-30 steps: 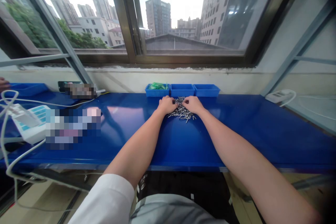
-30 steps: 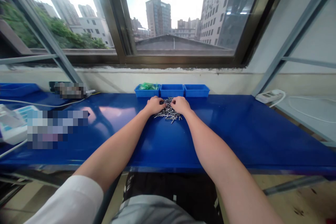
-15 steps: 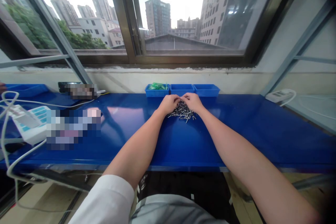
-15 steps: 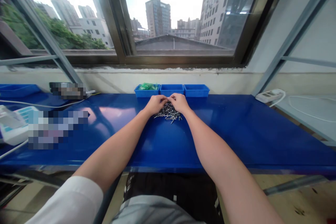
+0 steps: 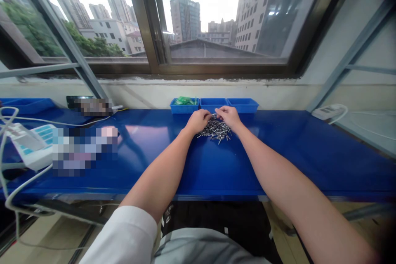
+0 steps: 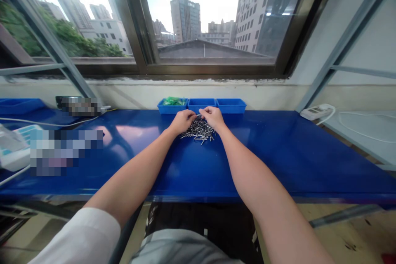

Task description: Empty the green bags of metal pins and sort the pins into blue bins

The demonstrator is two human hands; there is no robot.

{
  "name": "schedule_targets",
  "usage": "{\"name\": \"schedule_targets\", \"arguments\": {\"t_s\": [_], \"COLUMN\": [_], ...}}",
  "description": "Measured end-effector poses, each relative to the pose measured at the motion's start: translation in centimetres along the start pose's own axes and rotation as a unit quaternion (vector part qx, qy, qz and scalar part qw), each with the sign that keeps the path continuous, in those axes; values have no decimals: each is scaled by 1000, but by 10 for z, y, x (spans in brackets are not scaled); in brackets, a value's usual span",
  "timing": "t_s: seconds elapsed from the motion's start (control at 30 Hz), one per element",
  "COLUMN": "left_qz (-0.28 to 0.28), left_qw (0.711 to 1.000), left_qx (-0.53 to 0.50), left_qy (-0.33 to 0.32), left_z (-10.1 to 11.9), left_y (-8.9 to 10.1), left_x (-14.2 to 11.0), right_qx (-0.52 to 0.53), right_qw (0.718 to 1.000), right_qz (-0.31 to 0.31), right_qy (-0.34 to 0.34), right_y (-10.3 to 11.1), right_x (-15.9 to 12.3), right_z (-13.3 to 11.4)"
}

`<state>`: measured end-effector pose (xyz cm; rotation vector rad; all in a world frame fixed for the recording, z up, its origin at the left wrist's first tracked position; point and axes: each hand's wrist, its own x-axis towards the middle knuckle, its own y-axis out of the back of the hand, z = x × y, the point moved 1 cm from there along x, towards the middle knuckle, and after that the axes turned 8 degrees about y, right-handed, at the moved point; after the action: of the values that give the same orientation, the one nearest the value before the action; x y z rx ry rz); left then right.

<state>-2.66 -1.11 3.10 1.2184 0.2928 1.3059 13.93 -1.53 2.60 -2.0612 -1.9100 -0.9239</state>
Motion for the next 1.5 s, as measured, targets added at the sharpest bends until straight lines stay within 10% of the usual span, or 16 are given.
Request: {"name": "schedule_targets", "arguments": {"t_s": [0.53,0.73,0.97,1.3,1.5], "left_qz": [-16,-35,-55,-98,-103], "left_qw": [994,992,987,984,983], "left_qx": [51,75,91,95,98], "left_qy": [100,96,117,112,119], "left_z": [-17,-18,-19,-19,-19], "left_y": [-8,-9,-10,-13,-13], "left_x": [1,1,2,1,1], "right_qx": [-243,-295,-323,-280,-287], "right_qw": [955,945,941,947,940], "right_qz": [165,102,104,-157,-184], "right_qy": [-29,-95,-21,-4,1], "right_y": [41,43,39,18,13], "right_x": [7,8,9,-1,-2], "right_z": [21,31,28,17,14]}}
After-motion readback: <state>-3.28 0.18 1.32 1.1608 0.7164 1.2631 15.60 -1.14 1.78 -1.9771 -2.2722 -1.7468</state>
